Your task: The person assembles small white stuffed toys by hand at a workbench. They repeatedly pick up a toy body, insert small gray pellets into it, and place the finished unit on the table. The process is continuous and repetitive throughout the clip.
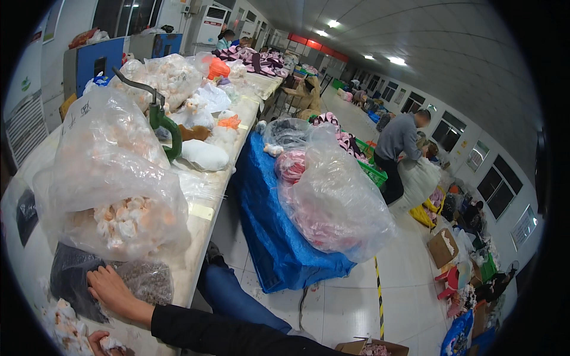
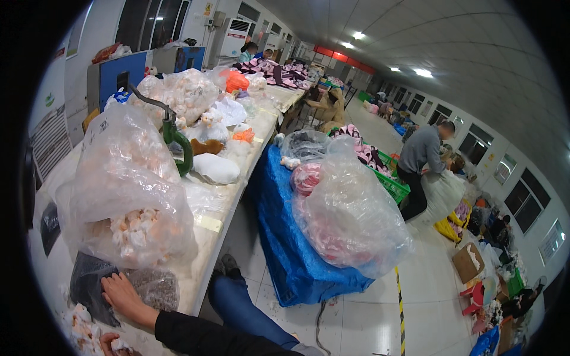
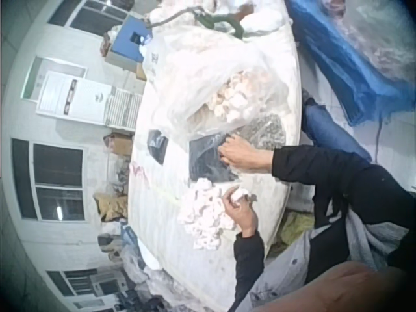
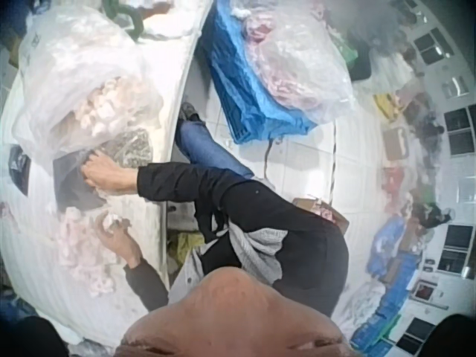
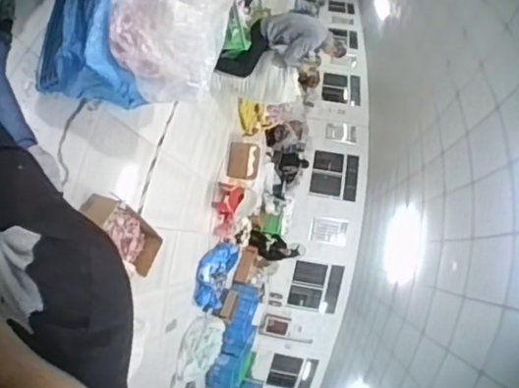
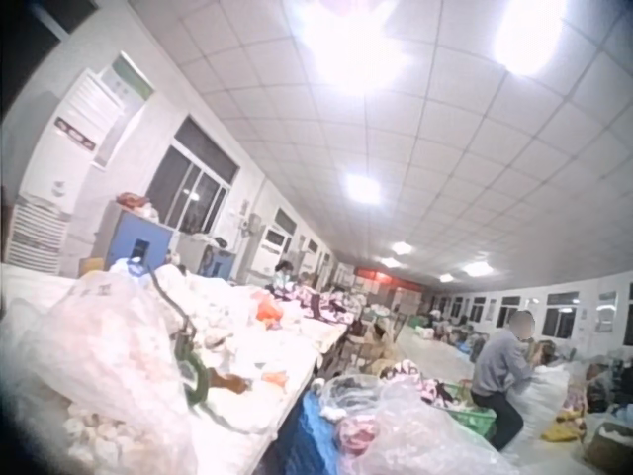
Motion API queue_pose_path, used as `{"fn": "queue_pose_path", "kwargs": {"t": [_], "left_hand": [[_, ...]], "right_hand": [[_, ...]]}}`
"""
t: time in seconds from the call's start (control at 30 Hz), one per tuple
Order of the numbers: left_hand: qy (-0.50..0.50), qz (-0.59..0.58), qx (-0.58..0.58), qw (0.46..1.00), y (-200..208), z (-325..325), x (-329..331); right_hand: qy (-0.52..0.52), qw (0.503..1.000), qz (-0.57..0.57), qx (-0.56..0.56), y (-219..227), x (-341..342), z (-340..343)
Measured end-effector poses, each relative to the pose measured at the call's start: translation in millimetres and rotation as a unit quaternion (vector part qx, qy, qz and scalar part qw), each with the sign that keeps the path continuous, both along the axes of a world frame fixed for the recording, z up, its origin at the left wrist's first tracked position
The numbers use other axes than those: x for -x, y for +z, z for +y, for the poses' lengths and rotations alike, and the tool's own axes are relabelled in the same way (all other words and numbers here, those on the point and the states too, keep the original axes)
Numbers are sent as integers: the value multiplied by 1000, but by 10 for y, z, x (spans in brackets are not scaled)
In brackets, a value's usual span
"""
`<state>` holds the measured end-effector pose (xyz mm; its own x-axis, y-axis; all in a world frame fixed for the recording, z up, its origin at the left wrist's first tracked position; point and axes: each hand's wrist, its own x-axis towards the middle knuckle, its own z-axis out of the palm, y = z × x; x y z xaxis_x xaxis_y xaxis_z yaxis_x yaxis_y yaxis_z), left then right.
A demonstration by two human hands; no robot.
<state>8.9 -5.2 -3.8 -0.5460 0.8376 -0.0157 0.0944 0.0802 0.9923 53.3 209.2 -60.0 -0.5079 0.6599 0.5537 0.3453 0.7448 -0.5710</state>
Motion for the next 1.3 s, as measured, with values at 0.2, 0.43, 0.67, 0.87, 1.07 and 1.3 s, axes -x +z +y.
{"fn": "queue_pose_path", "kwargs": {"t": [0.2, 0.43, 0.67, 0.87, 1.07, 1.3], "left_hand": [[4, -19, 14, 1000, 64, -28, -28], [18, -40, 27, 999, 24, -37, -4], [30, -29, 39, 998, 142, 1, -45], [35, -5, 28, 999, 196, 52, -116], [31, -8, 18, 999, 66, 17, -51], [18, 14, 36, 999, 81, 5, -38]], "right_hand": [[13, 998, 52, 23, 68, -53, 5], [14, 997, 80, -3, 26, -34, 42], [20, 995, 96, -5, 109, -45, -10], [23, 998, 53, -5, -11, -51, 47], [26, 998, 63, -1, 28, -54, 19], [32, 997, 65, 17, 52, -69, 9]]}}
